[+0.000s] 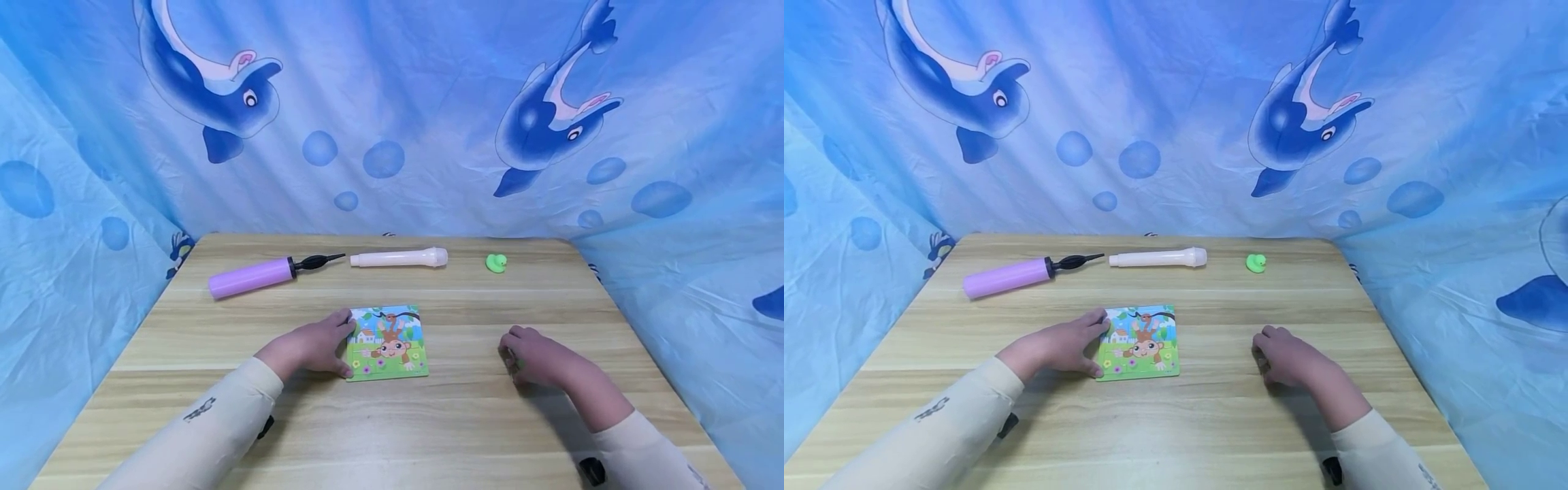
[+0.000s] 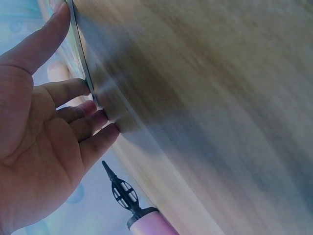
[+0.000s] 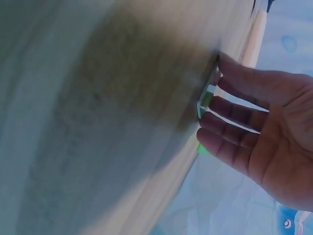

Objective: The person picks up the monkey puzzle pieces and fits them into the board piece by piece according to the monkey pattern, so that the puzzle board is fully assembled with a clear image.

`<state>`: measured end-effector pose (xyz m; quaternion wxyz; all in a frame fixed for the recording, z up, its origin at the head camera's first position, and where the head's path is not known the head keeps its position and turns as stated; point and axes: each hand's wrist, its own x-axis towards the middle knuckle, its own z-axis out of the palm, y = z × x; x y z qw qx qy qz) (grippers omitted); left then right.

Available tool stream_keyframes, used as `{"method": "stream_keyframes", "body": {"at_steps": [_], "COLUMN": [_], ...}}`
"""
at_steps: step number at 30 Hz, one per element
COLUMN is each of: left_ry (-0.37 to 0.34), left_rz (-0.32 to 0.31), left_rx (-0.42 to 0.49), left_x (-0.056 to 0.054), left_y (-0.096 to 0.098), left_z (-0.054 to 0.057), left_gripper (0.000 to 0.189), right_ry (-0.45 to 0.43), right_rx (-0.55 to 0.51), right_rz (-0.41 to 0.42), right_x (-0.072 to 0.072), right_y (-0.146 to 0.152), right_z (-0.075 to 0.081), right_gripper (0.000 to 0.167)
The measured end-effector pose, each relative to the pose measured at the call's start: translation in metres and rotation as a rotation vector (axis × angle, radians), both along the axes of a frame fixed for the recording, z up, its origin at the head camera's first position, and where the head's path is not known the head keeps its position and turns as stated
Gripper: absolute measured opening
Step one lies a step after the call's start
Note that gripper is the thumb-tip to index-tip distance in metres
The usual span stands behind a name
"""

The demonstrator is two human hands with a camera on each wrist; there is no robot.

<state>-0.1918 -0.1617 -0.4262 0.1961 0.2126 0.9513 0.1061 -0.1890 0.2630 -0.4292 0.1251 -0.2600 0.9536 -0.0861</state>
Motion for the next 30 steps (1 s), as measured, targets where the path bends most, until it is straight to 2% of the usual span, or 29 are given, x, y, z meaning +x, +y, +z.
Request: {"method": "stream_keyframes", "body": {"at_steps": [5, 11, 19, 30], "left_ry": [0.002, 0.006, 0.009, 0.003], "left_rz": [0.001, 0.003, 0.006, 0.014], "left_rx": [0.008, 0.007, 0.012, 0.017], "left_x": [0.001, 0.001, 0.002, 0.002], "left_y": [-0.001, -0.001, 0.0, 0.0], "left_z": [0.0, -0.002, -0.002, -0.002], "left_gripper": [0.098, 0.098, 0.098, 0.097], "right_ry": [0.063, 0.051, 0.061, 0.055], "right_rx": [0.016, 0.003, -0.007, 0.068], "right_rz": [0.027, 0.05, 0.091, 0.095], "right_x": [-0.002, -0.002, -0.002, -0.005], "right_y": [-0.004, -0.018, -0.042, -0.076], "right_z": [-0.004, -0.004, -0.002, 0.0], "right_gripper": [0.032, 0.025, 0.025, 0.024]}}
